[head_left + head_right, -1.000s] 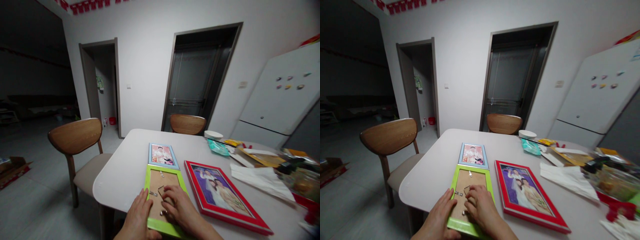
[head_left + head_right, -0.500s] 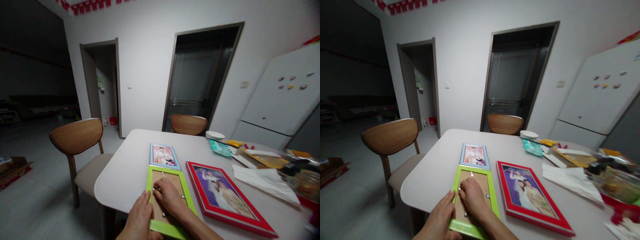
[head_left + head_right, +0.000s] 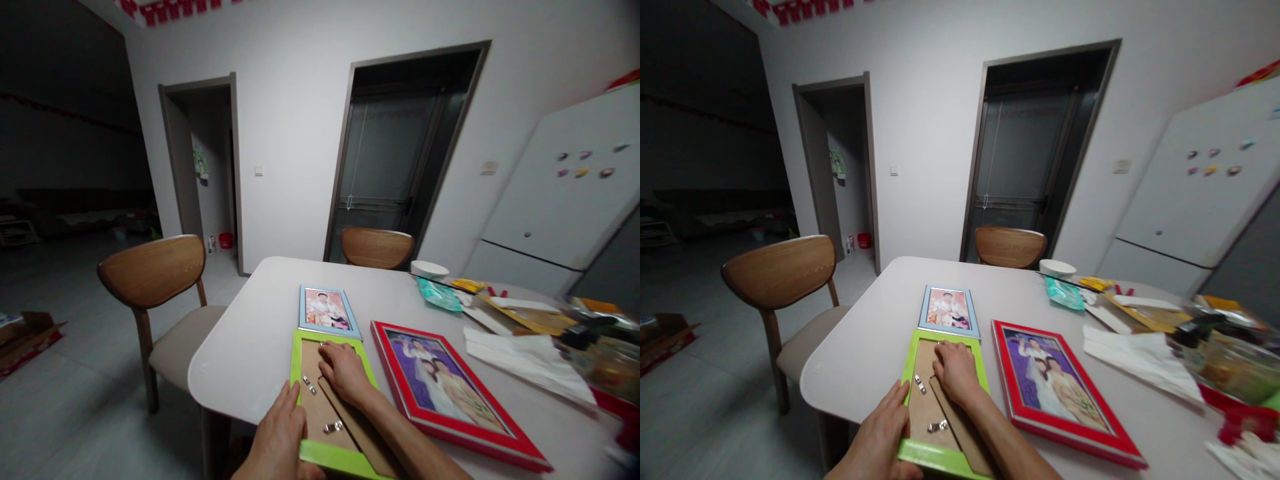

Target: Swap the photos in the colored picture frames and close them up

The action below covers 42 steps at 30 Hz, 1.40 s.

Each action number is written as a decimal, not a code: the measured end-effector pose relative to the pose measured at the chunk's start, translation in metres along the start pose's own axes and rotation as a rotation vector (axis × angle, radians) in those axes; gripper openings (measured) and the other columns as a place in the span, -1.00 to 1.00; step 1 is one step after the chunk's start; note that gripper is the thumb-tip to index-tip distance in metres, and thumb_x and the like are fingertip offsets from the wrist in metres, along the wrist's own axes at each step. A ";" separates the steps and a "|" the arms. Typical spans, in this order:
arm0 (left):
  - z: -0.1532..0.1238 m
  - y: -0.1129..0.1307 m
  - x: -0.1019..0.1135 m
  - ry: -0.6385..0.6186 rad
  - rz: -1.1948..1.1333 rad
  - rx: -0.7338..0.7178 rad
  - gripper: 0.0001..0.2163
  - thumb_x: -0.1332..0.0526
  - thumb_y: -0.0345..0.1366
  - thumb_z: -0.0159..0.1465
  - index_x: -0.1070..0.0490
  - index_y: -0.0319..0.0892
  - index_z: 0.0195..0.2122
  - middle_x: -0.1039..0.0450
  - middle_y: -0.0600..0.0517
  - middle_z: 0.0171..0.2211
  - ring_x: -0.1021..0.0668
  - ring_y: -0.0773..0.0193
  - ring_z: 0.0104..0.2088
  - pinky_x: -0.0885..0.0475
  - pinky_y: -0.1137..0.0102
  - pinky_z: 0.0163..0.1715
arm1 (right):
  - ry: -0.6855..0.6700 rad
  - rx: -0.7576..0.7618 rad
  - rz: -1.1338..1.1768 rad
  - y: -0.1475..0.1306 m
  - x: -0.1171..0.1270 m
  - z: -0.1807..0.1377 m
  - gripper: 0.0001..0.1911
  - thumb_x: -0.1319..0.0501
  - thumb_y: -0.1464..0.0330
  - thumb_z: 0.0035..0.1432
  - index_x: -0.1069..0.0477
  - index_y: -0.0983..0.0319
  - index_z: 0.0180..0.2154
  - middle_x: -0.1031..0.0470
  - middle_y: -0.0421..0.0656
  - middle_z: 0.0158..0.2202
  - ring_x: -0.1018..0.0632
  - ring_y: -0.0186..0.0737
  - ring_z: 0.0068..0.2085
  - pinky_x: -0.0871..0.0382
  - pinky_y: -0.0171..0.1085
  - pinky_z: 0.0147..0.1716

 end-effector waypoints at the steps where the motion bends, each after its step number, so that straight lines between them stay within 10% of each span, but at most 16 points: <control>1: 0.000 0.001 0.000 -0.004 0.000 0.003 -0.52 -0.42 -0.29 -0.36 -0.35 -0.24 -0.36 0.03 -0.21 0.13 0.00 0.05 0.14 0.00 0.24 0.10 | -0.001 0.003 -0.001 -0.001 0.000 0.000 -0.75 -0.03 0.37 0.02 -0.35 0.17 -0.23 -0.37 -0.15 -0.12 -0.31 -0.18 -0.20 -0.08 -0.25 -0.23; 12: 0.004 -0.004 -0.002 -0.032 -0.017 -0.022 -0.43 -0.40 -0.17 -0.32 -0.34 -0.25 -0.25 0.05 -0.17 0.15 0.00 0.07 0.14 0.00 0.27 0.10 | -0.041 0.069 0.095 0.012 0.025 -0.023 -0.65 0.01 0.38 0.01 -0.33 0.23 -0.13 -0.27 -0.07 -0.03 -0.29 -0.18 -0.06 -0.10 -0.26 -0.12; 17: 0.006 -0.003 0.001 -0.025 -0.005 -0.006 -0.50 -0.39 -0.23 -0.30 -0.31 -0.19 -0.29 0.08 -0.12 0.16 0.02 0.08 0.15 0.03 0.21 0.10 | -0.204 0.064 -0.026 0.036 0.032 -0.045 -0.75 -0.01 0.50 -0.10 -0.42 0.24 -0.39 -0.43 -0.09 -0.33 -0.37 -0.20 -0.26 -0.15 -0.31 -0.28; 29: 0.007 -0.002 0.002 -0.001 -0.020 -0.037 -0.53 -0.42 -0.27 -0.34 -0.31 -0.21 -0.37 0.07 -0.18 0.15 0.01 0.03 0.15 0.00 0.20 0.08 | -0.097 -0.122 0.001 0.041 0.023 -0.040 -0.74 0.09 0.50 0.00 -0.36 0.28 -0.43 -0.39 -0.09 -0.39 -0.40 -0.29 -0.38 -0.13 -0.39 -0.44; 42: 0.006 -0.004 -0.001 0.052 -0.017 -0.033 -0.51 -0.39 -0.27 -0.31 -0.29 -0.20 -0.31 0.00 -0.18 0.13 -0.04 0.07 0.13 -0.09 0.23 0.05 | -0.165 -0.113 0.105 0.001 0.028 -0.064 -0.59 -0.13 0.26 -0.13 -0.32 0.20 -0.16 -0.36 -0.10 -0.29 -0.40 -0.20 -0.25 -0.19 -0.33 -0.31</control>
Point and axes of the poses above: each hand's wrist, its own z-axis towards the middle knuckle, its own x-axis out of the back of the hand, y = z × x, the point moved 5 cm from there along z, towards the middle knuckle
